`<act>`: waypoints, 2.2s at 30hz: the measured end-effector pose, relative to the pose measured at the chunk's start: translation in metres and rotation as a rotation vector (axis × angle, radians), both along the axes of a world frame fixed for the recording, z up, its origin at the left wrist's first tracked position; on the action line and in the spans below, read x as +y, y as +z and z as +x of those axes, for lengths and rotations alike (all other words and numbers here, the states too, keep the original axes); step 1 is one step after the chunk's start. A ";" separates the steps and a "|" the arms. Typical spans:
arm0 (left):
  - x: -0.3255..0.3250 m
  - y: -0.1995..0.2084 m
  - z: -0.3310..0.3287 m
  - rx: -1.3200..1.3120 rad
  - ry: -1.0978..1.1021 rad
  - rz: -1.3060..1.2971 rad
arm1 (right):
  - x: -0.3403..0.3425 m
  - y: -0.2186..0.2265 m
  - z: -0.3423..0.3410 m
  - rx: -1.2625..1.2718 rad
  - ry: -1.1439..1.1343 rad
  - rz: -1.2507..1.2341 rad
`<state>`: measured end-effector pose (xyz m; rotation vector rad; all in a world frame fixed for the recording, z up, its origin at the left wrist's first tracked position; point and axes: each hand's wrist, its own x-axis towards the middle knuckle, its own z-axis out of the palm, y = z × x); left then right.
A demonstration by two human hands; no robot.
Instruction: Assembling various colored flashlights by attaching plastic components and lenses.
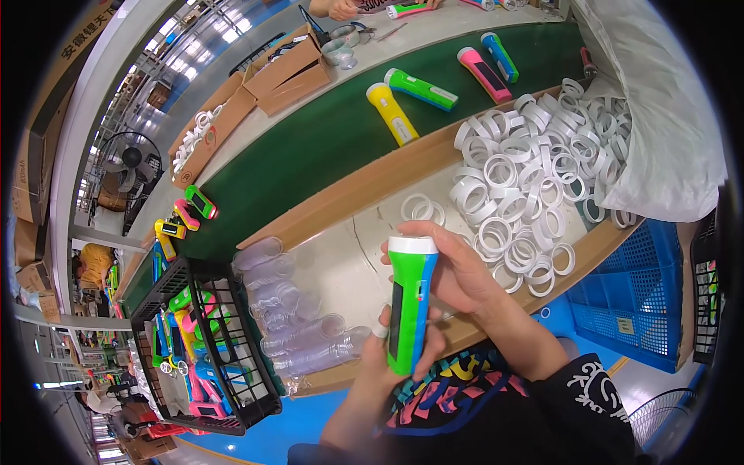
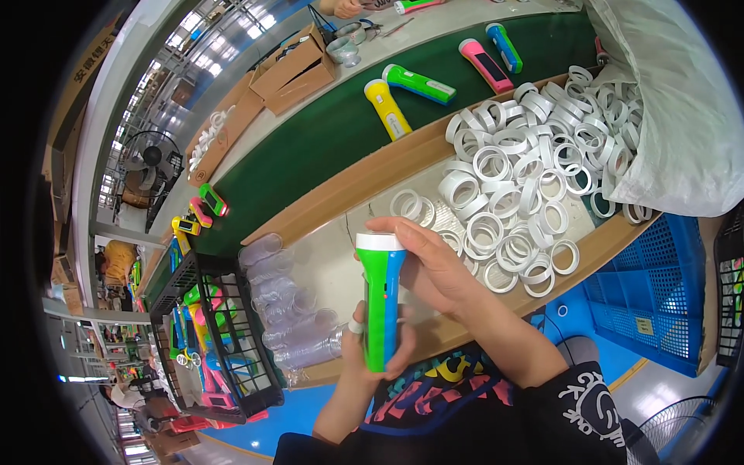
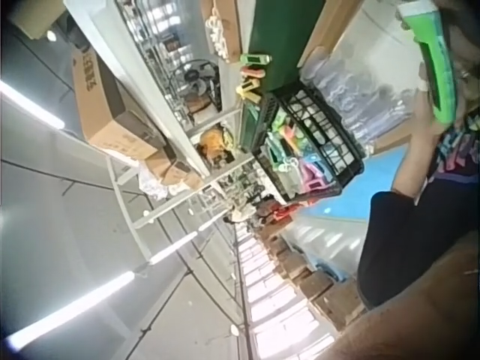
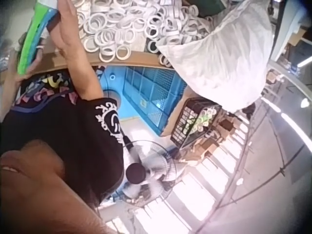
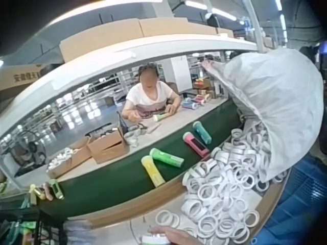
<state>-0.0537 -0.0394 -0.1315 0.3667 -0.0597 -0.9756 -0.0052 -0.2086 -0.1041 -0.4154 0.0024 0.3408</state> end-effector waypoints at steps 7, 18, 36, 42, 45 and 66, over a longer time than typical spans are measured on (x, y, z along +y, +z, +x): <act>-0.011 0.025 0.000 -0.789 0.263 1.263 | 0.007 0.010 -0.003 -0.078 -0.195 -0.520; -0.023 0.025 -0.053 0.149 -0.098 -0.347 | 0.021 0.002 -0.015 -0.363 0.039 0.355; -0.020 0.023 -0.009 -0.896 0.384 1.313 | -0.009 -0.002 -0.013 0.022 -0.189 -0.406; -0.019 0.016 -0.021 -0.541 0.172 0.968 | 0.000 0.006 -0.015 -0.058 -0.230 -0.389; -0.015 0.036 -0.025 -0.135 0.037 0.565 | -0.003 0.006 -0.013 -0.154 -0.161 -0.104; -0.001 0.002 -0.005 -0.479 0.381 0.773 | -0.011 -0.009 -0.016 0.028 -0.217 -0.374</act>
